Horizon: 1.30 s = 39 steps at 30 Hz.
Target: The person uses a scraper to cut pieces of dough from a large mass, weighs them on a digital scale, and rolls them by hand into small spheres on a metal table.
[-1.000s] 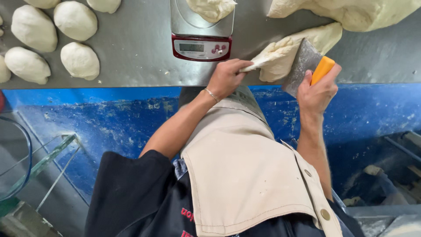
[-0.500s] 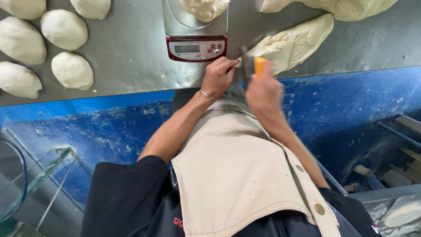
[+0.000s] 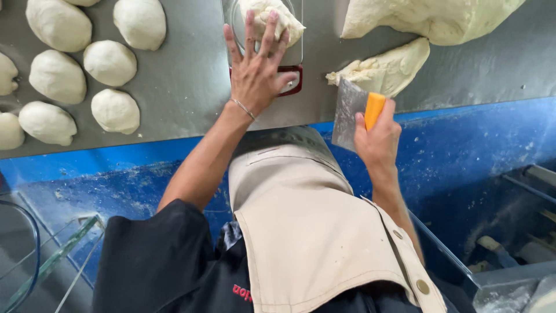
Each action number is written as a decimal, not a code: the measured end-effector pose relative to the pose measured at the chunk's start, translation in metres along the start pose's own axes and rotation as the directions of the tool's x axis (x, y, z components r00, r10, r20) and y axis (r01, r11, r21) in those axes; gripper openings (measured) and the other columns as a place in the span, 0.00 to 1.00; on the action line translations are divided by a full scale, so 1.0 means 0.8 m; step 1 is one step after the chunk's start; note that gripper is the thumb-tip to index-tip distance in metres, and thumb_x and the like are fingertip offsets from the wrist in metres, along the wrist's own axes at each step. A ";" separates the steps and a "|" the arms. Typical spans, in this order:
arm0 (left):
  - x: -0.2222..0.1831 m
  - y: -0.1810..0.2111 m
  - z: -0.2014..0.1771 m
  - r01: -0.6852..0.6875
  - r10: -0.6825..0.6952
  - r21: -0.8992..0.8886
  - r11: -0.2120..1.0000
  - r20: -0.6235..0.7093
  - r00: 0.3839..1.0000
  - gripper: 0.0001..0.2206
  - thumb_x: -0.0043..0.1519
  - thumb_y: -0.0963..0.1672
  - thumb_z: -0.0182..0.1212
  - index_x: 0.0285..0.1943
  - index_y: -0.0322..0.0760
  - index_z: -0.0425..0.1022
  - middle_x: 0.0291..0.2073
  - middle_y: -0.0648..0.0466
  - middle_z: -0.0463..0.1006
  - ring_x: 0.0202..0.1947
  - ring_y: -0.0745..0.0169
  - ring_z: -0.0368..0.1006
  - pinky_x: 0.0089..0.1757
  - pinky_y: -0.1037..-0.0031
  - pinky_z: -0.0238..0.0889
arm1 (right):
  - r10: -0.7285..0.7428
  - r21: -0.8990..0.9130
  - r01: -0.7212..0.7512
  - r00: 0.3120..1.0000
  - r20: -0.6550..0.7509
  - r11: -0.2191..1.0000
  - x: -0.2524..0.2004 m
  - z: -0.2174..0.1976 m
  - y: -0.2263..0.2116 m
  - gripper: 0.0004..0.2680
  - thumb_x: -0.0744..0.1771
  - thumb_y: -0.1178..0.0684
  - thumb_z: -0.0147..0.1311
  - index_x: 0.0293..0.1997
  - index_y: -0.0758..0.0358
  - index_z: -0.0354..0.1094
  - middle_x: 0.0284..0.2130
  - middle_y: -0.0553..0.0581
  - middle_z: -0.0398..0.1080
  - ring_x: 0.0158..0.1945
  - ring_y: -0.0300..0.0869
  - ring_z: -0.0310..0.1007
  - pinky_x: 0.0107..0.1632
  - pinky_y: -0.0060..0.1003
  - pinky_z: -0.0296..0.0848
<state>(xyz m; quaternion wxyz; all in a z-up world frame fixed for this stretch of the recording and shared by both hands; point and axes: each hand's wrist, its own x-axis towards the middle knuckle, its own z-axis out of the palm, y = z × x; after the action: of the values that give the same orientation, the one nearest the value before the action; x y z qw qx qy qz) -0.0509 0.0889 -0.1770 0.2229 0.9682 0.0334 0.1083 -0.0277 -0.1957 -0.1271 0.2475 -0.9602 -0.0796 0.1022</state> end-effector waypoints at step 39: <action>0.001 -0.016 -0.020 0.021 0.045 0.343 0.939 -0.183 0.982 0.22 0.64 0.53 0.66 0.53 0.30 0.76 0.64 0.38 0.63 0.66 0.36 0.59 0.61 0.41 0.48 | 0.032 0.074 -0.018 0.981 -0.190 0.997 0.015 0.016 0.100 0.18 0.68 0.57 0.64 0.57 0.70 0.54 0.37 0.76 0.74 0.42 0.71 0.75 0.44 0.58 0.72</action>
<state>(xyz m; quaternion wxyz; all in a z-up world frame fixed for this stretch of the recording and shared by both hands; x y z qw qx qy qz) -0.0538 0.1072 -0.1680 0.0456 0.9779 0.0666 0.1931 -0.0112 -0.2568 -0.1791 0.2869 -0.9570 -0.0396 0.0157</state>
